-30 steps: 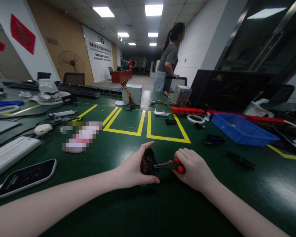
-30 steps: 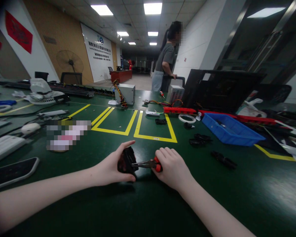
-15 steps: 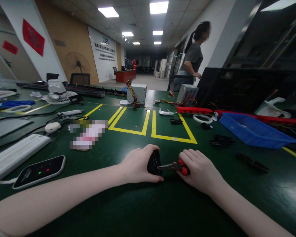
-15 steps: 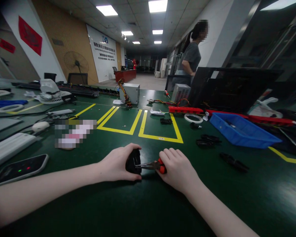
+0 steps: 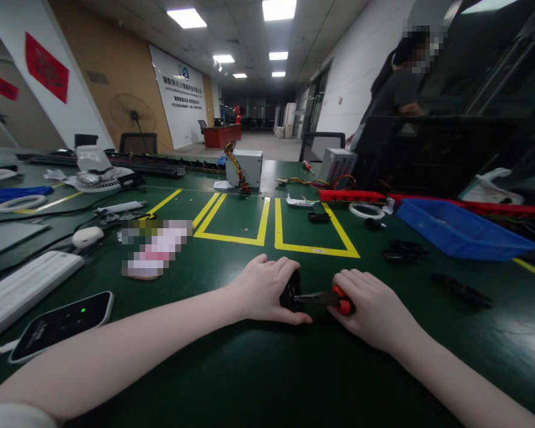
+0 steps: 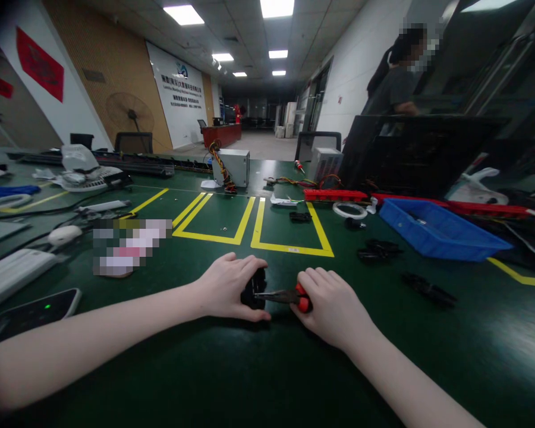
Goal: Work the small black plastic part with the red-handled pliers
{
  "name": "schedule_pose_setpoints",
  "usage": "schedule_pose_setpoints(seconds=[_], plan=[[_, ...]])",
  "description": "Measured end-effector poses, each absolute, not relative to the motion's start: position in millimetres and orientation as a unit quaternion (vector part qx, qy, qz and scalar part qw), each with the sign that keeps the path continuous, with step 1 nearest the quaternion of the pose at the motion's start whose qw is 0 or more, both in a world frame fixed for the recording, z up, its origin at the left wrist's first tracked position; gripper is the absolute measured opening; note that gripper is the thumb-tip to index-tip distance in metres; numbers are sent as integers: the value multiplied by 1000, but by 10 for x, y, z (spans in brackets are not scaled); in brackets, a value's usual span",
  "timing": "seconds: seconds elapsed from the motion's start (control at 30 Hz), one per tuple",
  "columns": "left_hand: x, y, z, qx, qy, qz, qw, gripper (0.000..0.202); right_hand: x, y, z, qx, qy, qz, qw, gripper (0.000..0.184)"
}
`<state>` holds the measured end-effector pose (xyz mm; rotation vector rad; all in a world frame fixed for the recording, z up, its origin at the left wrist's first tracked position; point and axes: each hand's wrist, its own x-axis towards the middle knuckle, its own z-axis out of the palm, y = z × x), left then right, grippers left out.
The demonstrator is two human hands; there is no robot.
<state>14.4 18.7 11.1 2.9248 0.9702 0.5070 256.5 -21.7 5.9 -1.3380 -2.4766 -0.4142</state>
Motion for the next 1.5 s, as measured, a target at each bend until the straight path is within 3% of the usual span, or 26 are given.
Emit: schedule_pose_setpoints(seconds=[0.67, 1.5], plan=[[114, 252, 95, 938, 298, 131, 122, 76, 2562, -191, 37, -459, -860, -147, 170, 13], [100, 286, 75, 938, 285, 149, 130, 68, 2581, -150, 0, -440, -869, -141, 175, 12]])
